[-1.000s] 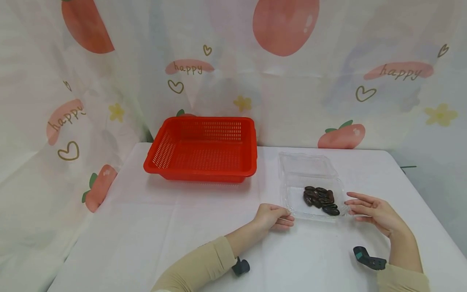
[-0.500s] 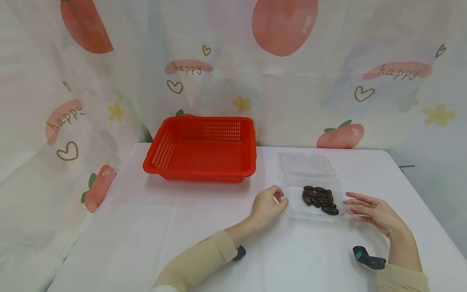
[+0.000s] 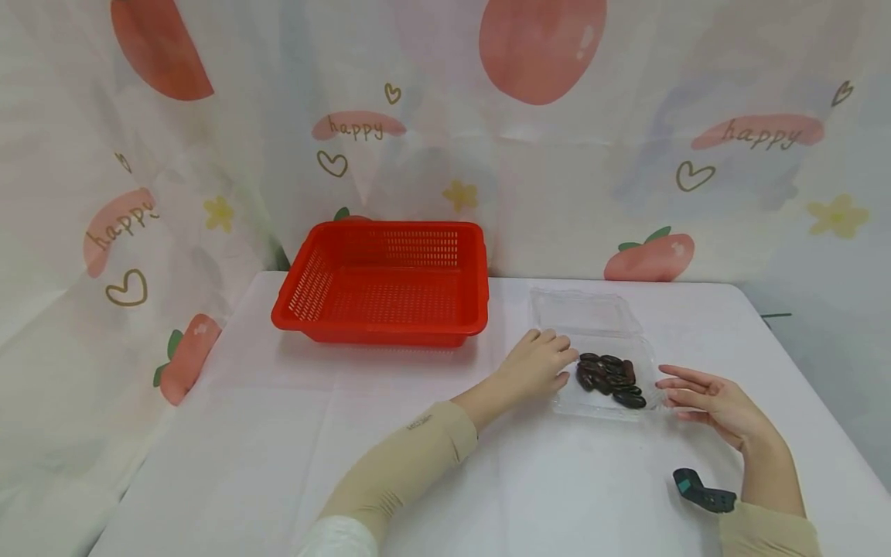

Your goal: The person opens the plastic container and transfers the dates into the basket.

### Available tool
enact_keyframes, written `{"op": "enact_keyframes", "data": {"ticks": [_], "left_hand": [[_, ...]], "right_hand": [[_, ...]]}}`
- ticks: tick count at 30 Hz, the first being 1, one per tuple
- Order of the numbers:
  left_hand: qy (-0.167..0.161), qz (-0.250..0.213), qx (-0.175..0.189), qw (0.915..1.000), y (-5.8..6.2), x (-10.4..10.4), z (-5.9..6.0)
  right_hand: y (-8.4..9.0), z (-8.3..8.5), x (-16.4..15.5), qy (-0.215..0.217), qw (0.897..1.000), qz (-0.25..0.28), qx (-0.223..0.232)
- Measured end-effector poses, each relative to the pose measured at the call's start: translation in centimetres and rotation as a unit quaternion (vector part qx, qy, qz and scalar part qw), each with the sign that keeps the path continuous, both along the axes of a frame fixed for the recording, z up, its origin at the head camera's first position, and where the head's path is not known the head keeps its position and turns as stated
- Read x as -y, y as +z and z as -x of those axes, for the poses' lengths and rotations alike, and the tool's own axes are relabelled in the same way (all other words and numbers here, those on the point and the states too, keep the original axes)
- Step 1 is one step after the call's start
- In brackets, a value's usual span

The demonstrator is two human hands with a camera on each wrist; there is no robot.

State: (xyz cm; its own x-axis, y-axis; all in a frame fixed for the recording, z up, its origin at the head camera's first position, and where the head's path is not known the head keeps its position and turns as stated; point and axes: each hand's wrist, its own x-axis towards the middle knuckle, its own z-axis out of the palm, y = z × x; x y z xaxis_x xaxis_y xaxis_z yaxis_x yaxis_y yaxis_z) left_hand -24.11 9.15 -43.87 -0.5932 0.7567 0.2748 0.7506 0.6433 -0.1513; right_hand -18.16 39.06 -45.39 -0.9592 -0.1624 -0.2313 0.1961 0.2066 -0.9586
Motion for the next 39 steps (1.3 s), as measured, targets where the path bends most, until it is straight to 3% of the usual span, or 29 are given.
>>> {"op": "enact_keyframes", "data": {"ticks": [5, 12, 17, 27, 39], "left_hand": [[-0.018, 0.070, -0.026, 0.9970, 0.4, -1.4, 0.6], [0.001, 0.178, -0.021, 0.9838, 1.0, -3.4, 0.7], [0.016, 0.220, -0.012, 0.9753, 0.6, -4.3, 0.9], [0.028, 0.236, 0.003, 0.9713, -0.6, -5.4, 1.1], [0.032, 0.247, -0.008, 0.9683, -1.3, -6.0, 1.0]], "right_hand": [[-0.1, 0.0, 0.0, 0.005, 1.000, 0.001, -0.001], [0.1, 0.1, 0.0, 0.005, 1.000, -0.011, -0.001], [0.2, 0.2, 0.1, 0.005, 1.000, -0.019, 0.000], [-0.1, 0.0, -0.2, 0.006, 1.000, -0.021, -0.003], [-0.3, 0.1, -0.2, 0.005, 1.000, -0.025, -0.008]]}}
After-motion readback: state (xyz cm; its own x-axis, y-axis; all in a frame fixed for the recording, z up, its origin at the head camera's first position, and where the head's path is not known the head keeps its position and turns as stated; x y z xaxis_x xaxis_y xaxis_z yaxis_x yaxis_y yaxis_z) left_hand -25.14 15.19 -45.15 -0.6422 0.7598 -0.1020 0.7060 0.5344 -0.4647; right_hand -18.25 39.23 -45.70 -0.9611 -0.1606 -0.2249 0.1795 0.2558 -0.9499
